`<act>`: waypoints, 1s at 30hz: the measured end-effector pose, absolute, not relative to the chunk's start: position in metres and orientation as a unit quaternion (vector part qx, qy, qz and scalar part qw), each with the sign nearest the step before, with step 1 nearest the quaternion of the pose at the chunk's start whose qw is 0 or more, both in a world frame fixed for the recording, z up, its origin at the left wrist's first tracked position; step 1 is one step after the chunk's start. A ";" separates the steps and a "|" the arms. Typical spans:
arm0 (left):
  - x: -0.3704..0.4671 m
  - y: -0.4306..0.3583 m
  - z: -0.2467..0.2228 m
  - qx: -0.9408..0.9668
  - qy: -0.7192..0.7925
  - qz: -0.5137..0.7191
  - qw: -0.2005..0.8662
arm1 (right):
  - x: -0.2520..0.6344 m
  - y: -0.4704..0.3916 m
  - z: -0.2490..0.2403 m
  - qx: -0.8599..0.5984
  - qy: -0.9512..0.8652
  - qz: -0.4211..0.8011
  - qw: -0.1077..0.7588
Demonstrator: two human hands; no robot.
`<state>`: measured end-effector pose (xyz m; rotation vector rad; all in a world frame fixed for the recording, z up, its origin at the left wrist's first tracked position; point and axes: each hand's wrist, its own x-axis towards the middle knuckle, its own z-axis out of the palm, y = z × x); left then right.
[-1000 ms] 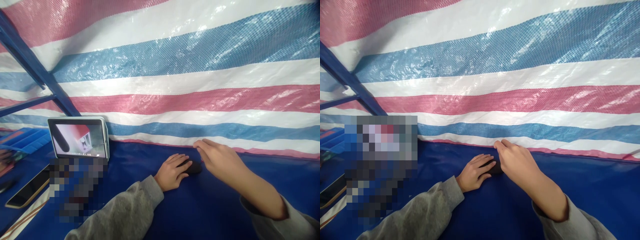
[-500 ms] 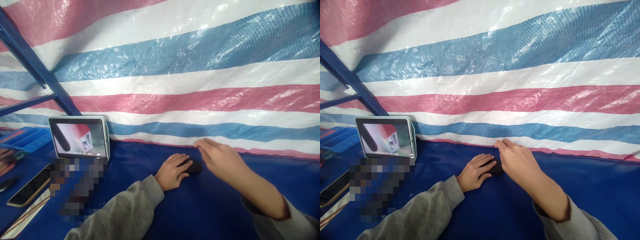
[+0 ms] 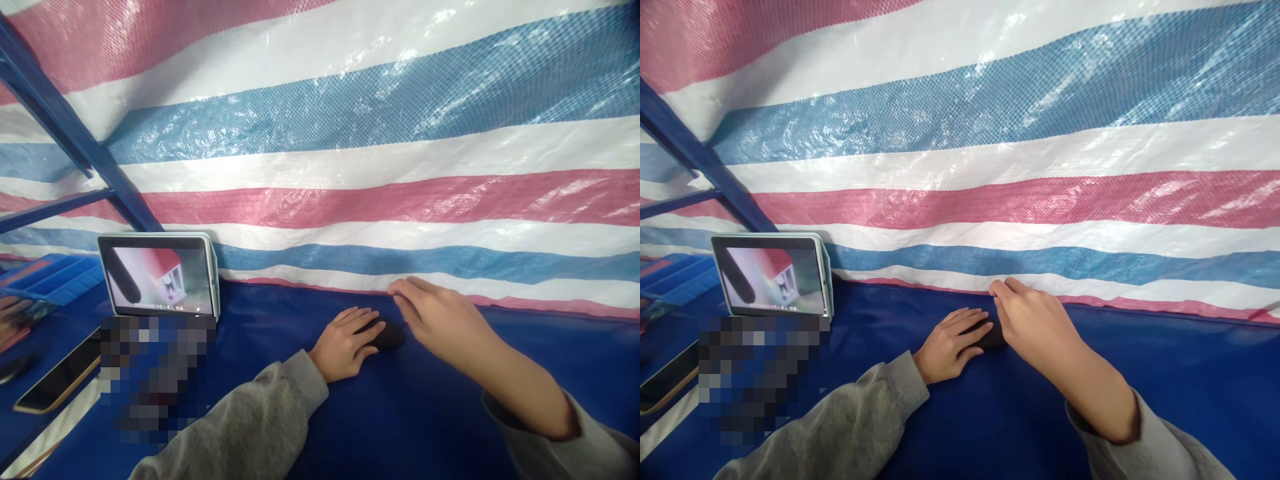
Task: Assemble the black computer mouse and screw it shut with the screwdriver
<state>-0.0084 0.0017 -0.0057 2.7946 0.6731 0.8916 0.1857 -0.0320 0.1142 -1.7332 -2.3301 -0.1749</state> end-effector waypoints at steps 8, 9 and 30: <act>-0.008 0.001 -0.005 0.927 0.225 0.294 0.066 | 0.186 -0.032 0.115 -0.595 -0.793 -0.063 0.117; -0.008 0.001 -0.006 0.926 0.225 0.294 0.067 | 0.186 -0.032 0.115 -0.597 -0.792 -0.063 0.114; -0.008 0.002 -0.007 0.926 0.224 0.295 0.068 | 0.184 -0.032 0.114 -0.592 -0.796 -0.069 0.105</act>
